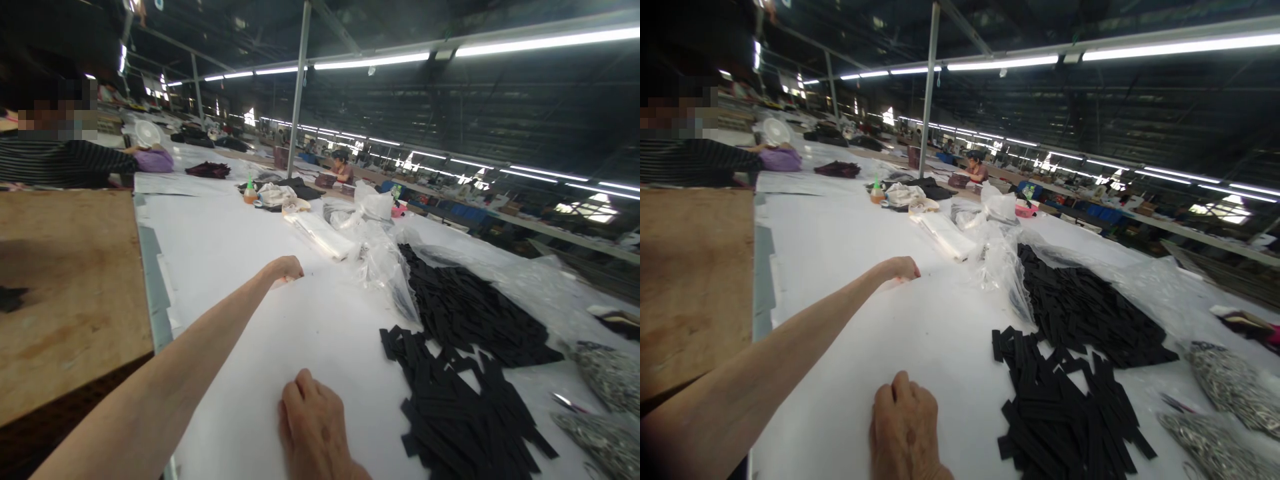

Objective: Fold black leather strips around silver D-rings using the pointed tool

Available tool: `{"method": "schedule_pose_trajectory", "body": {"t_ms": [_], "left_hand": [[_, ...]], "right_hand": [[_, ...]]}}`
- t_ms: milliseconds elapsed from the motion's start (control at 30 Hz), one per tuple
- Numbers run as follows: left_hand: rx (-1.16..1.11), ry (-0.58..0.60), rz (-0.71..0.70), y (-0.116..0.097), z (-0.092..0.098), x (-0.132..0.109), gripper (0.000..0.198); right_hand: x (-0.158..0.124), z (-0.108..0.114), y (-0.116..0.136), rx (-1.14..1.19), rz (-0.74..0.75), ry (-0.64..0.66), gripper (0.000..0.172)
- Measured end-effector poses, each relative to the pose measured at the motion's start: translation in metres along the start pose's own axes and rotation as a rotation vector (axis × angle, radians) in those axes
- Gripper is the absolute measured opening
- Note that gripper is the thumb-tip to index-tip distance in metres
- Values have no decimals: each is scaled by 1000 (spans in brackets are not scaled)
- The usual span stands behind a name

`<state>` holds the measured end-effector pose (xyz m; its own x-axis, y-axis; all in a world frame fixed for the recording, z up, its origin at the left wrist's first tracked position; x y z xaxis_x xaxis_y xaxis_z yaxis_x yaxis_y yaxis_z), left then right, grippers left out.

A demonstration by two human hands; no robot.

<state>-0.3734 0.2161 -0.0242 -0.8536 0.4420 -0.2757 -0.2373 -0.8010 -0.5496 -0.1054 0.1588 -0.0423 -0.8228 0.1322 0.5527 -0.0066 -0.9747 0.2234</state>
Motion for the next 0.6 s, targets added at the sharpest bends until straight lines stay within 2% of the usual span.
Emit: {"method": "schedule_pose_trajectory", "body": {"t_ms": [133, 267, 433, 600], "left_hand": [[-114, 76, -29, 0, -3, -8, 26], [-207, 70, -32, -1, -7, -10, 40], [-155, -40, -4, -5, -5, -1, 40], [-34, -171, -75, -21, 0, 2, 31]], "right_hand": [[1, 0, 1, -7, 27, -25, 23], [3, 5, 3, 6, 61, -63, 23], [5, 8, 4, 4, 57, -35, 22], [5, 10, 5, -21, 54, -38, 21]]}}
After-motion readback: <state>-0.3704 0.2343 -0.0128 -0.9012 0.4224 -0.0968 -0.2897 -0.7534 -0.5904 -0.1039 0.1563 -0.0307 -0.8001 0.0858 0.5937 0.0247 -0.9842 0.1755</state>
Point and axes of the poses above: each hand's wrist, its own x-axis towards the middle knuckle, its own z-axis out of the back of the hand, y = z × x, the point moved 8 cm from there along x, towards the middle knuckle, and after that the axes turned 10 degrees about -y, right-handed, at the moved point
